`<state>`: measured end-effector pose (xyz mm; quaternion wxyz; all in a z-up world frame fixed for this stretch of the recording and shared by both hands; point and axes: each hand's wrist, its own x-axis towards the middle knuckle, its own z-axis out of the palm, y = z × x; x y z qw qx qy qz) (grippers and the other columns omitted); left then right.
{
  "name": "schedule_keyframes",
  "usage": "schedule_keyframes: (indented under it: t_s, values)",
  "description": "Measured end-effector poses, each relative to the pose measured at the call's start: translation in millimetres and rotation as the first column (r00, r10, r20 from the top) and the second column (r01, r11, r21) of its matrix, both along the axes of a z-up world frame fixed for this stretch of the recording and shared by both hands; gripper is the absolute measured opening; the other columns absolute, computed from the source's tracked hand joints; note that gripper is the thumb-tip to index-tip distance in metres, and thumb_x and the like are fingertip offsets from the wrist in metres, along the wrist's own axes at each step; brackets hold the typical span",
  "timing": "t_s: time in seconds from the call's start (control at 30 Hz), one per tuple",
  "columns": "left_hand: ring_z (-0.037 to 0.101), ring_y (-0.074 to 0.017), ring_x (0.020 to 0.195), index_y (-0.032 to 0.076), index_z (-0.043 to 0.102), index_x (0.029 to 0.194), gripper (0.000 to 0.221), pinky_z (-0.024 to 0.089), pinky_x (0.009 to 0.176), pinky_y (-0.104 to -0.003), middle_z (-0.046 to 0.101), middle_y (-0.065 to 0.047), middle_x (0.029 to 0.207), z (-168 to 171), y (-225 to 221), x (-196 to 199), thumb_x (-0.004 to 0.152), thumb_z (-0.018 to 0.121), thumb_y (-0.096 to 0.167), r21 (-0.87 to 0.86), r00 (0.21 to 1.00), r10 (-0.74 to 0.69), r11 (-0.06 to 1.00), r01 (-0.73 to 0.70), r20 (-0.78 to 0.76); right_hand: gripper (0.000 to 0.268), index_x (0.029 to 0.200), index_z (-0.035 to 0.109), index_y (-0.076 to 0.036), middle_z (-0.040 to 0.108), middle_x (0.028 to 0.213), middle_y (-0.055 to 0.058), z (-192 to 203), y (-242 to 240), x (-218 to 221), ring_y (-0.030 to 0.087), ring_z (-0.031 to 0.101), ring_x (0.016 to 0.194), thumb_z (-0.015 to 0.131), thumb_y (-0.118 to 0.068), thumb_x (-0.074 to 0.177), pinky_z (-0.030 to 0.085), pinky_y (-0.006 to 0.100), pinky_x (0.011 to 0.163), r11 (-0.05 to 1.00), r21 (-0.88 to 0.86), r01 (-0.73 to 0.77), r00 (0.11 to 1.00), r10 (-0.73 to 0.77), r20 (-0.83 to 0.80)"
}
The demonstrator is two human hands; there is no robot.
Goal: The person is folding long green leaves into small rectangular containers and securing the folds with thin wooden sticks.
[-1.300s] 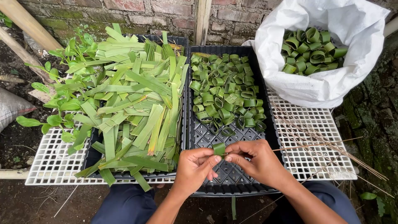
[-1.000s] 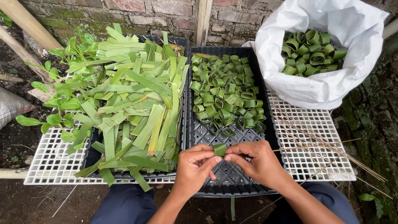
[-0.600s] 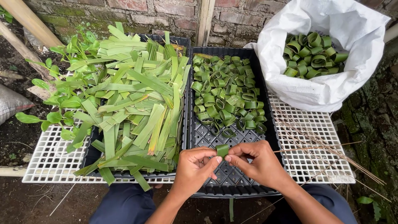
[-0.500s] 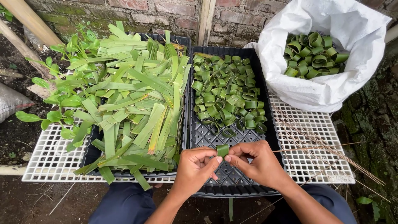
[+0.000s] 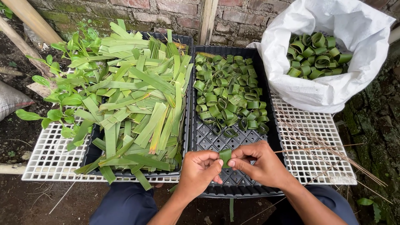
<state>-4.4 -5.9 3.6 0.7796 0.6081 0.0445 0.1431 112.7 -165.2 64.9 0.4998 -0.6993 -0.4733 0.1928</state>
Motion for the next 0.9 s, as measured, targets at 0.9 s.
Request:
schedule_keyframes:
  t_s: [0.9]
  values:
    - [0.081, -0.0233, 0.06, 0.0, 0.071, 0.09, 0.025, 0.052, 0.048, -0.023, 0.06, -0.008, 0.067, 8, 4, -1, 0.103, 0.056, 0.016, 0.22, 0.999, 0.03, 0.975, -0.036, 0.031, 0.008, 0.095, 0.074, -0.007, 0.075, 0.081, 0.003, -7, -7, 2, 0.015, 0.071, 0.068, 0.07, -0.014, 0.093, 0.059, 0.027, 0.061, 0.994, 0.014, 0.107, 0.894, -0.102, 0.435]
